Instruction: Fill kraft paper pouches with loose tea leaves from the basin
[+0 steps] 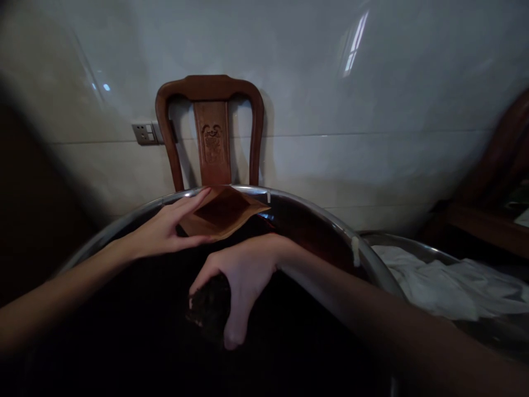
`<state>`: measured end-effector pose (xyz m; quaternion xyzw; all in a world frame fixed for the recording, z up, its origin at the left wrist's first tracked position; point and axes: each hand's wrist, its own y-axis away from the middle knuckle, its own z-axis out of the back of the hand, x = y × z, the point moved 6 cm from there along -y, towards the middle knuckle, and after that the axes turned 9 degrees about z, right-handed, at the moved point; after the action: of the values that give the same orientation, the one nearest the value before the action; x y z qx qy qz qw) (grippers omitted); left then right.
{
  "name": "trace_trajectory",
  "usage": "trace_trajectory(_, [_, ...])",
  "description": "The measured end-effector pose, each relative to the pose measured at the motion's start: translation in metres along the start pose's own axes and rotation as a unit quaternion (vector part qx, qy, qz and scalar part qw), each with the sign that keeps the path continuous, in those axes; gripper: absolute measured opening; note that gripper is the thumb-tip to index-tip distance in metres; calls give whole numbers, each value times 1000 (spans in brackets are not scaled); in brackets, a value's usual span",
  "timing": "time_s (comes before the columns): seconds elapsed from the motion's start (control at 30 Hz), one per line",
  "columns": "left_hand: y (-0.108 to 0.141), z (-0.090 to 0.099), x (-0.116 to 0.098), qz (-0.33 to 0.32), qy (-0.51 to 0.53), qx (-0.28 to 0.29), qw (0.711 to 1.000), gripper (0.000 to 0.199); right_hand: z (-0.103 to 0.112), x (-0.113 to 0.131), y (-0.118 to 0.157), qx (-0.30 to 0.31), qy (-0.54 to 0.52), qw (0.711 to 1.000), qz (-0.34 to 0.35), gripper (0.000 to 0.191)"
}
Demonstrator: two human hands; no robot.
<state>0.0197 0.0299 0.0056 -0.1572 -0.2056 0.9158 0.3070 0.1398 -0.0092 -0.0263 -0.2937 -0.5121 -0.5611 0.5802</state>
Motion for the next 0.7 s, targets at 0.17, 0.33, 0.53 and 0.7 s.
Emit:
trace_trajectory(0.17, [1,-4,-7,-4,-15,25,1000,85,9,20,17,-47,18,998,29,46])
trace_trajectory(0.33, [2,-10,-15,16,-41,77,996,85,26,31,37,-164,118,979,32,42])
trace_trajectory(0.53, [1,-15,-19,27,-78,71,994,89,60,20,44,-366,315,875,19,38])
trace_trajectory(0.7, [0,-15,-15,37,-81,45,995,93,76,-4,34,-498,386,774,-60,47])
